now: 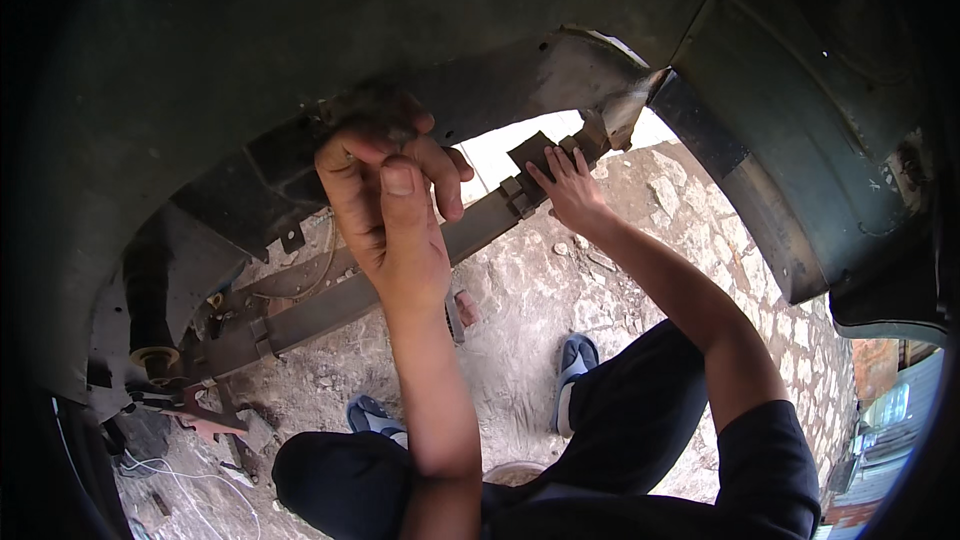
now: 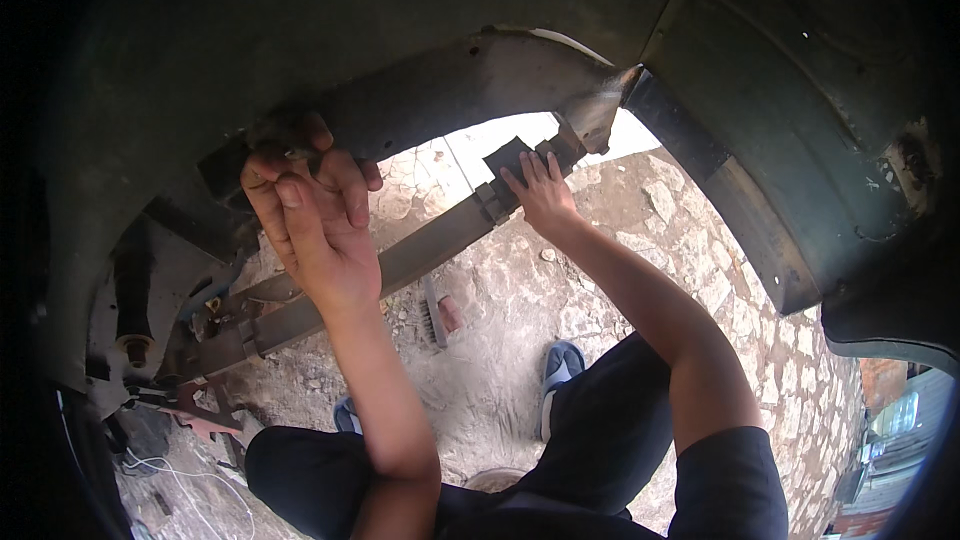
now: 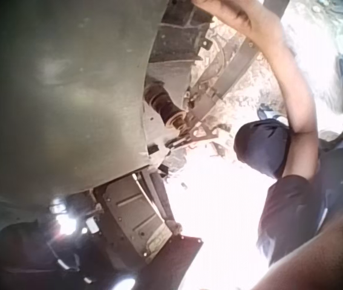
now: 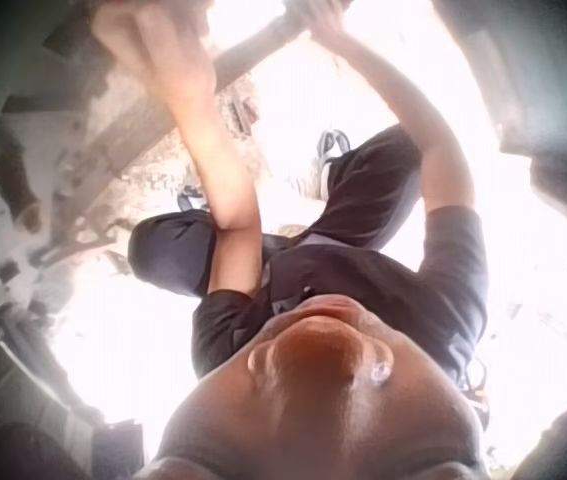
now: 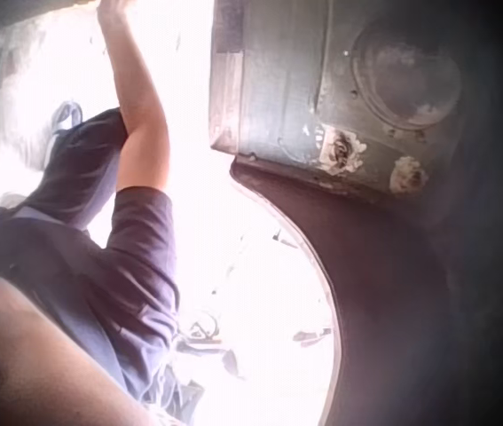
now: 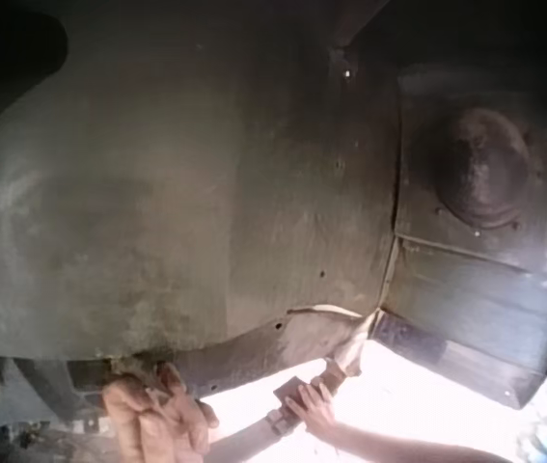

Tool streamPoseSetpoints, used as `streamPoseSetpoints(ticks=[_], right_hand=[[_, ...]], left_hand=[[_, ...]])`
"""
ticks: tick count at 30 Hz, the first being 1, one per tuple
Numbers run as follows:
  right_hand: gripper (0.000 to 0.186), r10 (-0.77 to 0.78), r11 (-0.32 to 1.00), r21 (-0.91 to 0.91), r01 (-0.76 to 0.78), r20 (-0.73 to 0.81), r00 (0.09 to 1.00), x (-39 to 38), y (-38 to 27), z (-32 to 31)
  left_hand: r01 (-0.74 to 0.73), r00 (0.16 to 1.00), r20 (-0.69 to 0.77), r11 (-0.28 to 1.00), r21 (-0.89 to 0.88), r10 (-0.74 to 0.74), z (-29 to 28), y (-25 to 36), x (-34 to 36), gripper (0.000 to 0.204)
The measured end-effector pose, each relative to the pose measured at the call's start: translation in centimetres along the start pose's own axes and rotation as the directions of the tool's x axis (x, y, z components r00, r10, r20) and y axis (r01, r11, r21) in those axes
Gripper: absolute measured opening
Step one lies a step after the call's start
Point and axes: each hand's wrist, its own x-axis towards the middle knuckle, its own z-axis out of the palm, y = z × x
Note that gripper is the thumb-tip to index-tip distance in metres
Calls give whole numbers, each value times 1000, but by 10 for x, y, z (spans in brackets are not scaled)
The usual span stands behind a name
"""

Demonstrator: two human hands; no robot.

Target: The person crouches under a vehicle and uses a small metal tool to scrape or adjust a metal bracket on the undercarriage. They repeatedly rub the tool against the bracket and surrounding area, occasionally repositioning their hands to reach different spots.

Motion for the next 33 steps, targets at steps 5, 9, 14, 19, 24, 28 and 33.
streamPoseSetpoints(ticks=[5, 9, 14, 19, 24, 28, 33], right_hand=[[94, -18, 998, 67, 13, 79, 997, -3, -2, -11], [95, -22, 1000, 5, 21, 7, 1000, -4, 6, -3], [93, -45, 997, 65, 34, 179, 983, -17, -22, -17], [88, -30, 997, 77, 27, 44, 999, -20, 0, -7], [84, -62, 989, 140, 45, 118, 991, -19, -8, -13], [82, 23, 995, 92, -32, 96, 995, -19, -7, -9], [82, -42, 990, 142, 25, 118, 992, -25, -10, -23]], left_hand=[[-11, 1000, -19, 1000, -2, 11, -5, 2, 1, 21], [-10, 999, -52, 1000, -22, 9, 2, 0, -1, 19], [-16, 999, -51, 999, -32, 15, -2, -1, -1, 19], [-22, 998, -55, 999, -24, 21, -1, -2, -1, 21], [-9, 999, -53, 999, -32, 7, -1, 0, -3, 23], [22, 998, -53, 999, -28, -24, -1, 3, -3, 23], [33, 999, -38, 995, -94, -37, -3, 3, -4, 24]])
